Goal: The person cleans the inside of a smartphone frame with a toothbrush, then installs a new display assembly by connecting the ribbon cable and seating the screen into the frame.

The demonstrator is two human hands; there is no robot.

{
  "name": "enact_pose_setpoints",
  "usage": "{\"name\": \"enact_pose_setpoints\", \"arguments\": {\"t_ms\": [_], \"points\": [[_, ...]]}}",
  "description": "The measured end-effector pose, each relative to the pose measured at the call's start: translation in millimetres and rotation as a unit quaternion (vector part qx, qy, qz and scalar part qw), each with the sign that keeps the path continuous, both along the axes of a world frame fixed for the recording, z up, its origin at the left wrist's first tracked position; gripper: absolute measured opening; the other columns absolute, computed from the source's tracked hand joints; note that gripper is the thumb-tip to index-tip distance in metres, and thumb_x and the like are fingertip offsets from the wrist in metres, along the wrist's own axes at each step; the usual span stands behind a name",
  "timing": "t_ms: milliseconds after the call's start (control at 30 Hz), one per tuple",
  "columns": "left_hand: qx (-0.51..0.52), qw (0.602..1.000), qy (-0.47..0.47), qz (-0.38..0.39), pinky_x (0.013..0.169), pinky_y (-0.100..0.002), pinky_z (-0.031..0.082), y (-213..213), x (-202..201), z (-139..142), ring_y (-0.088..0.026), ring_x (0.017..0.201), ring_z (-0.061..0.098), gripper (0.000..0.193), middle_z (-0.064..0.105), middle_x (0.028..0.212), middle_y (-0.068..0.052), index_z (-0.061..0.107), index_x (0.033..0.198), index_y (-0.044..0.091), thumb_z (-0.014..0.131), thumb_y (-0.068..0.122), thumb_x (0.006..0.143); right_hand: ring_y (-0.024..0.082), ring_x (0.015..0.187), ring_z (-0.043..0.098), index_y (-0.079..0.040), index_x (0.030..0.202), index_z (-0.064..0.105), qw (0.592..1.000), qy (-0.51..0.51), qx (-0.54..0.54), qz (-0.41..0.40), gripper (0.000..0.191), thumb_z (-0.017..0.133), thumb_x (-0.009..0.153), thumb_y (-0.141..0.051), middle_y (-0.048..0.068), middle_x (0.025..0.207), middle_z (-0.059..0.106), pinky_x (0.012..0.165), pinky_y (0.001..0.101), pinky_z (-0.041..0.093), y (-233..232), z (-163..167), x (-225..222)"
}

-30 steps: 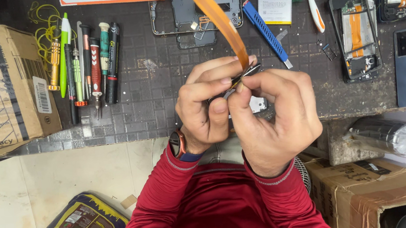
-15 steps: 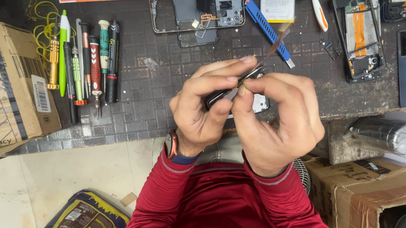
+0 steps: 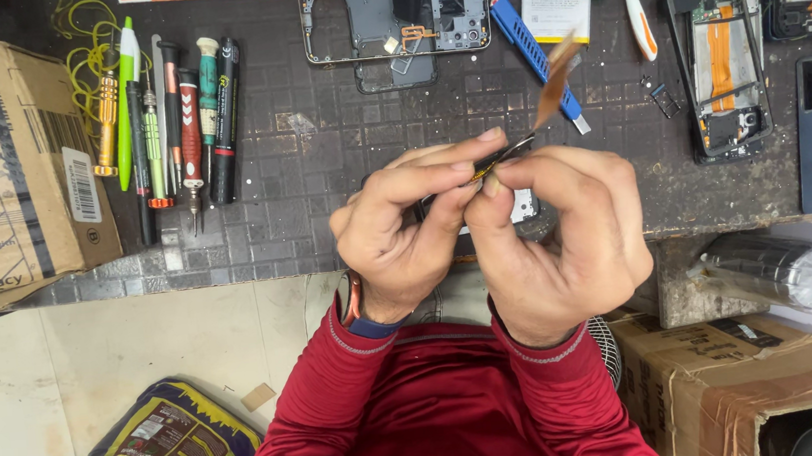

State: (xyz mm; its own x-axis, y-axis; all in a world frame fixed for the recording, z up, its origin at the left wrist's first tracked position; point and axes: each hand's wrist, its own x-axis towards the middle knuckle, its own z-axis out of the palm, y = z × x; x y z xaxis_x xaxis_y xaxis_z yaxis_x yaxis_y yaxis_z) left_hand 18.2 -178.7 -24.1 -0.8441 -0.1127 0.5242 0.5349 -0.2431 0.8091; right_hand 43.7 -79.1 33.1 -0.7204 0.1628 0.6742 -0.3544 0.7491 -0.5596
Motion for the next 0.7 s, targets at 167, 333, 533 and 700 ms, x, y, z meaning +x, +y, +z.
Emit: {"name": "enact_pose_setpoints", "arguments": {"t_ms": [167, 333, 533, 700], "points": [[0.004, 1.0, 0.01, 0.007, 0.091, -0.032, 0.065, 1.5, 0.4, -0.4, -0.025, 0.106, 0.077, 0.009, 0.073, 0.116, -0.024, 0.064, 0.112, -0.002, 0.069, -0.001, 0.105, 0.022, 0.087, 0.069, -0.002, 0.106, 0.066, 1.0, 0.011, -0.002, 0.017, 0.021, 0.08, 0.092, 0.008, 0.01, 0.099, 0.068, 0.078, 0.031, 0.057, 2.0, 0.2, -1.6], [-0.006, 0.999, 0.023, 0.022, 0.086, -0.031, 0.066, 1.3, -0.8, -1.7, -0.024, 0.102, 0.077, 0.011, 0.074, 0.118, -0.023, 0.064, 0.111, -0.002, 0.071, 0.0, 0.104, 0.022, 0.084, 0.068, 0.0, 0.105, 0.065, 0.999, 0.007, -0.009, 0.039, 0.022, 0.079, 0.091, 0.009, 0.011, 0.1, 0.068, 0.077, 0.0307, 0.057, 3.8, 1.8, -2.2], [-0.01, 0.999, 0.032, 0.016, 0.086, -0.031, 0.066, 0.6, -1.3, -2.5, -0.024, 0.102, 0.077, 0.011, 0.073, 0.119, -0.024, 0.064, 0.112, -0.002, 0.071, 0.002, 0.104, 0.022, 0.082, 0.066, 0.0, 0.103, 0.065, 0.999, 0.007, -0.005, 0.044, 0.022, 0.079, 0.088, 0.009, 0.011, 0.093, 0.066, 0.076, 0.0313, 0.056, 8.3, 2.1, -3.5], [-0.012, 0.999, 0.035, 0.016, 0.085, -0.03, 0.066, 1.1, -0.9, -3.2, -0.025, 0.103, 0.077, 0.011, 0.073, 0.12, -0.024, 0.064, 0.112, -0.002, 0.07, 0.001, 0.104, 0.025, 0.084, 0.068, 0.002, 0.099, 0.064, 0.999, 0.001, -0.005, 0.047, 0.019, 0.079, 0.088, 0.008, 0.014, 0.096, 0.066, 0.074, 0.0314, 0.055, 10.4, 0.1, -3.4]]}}
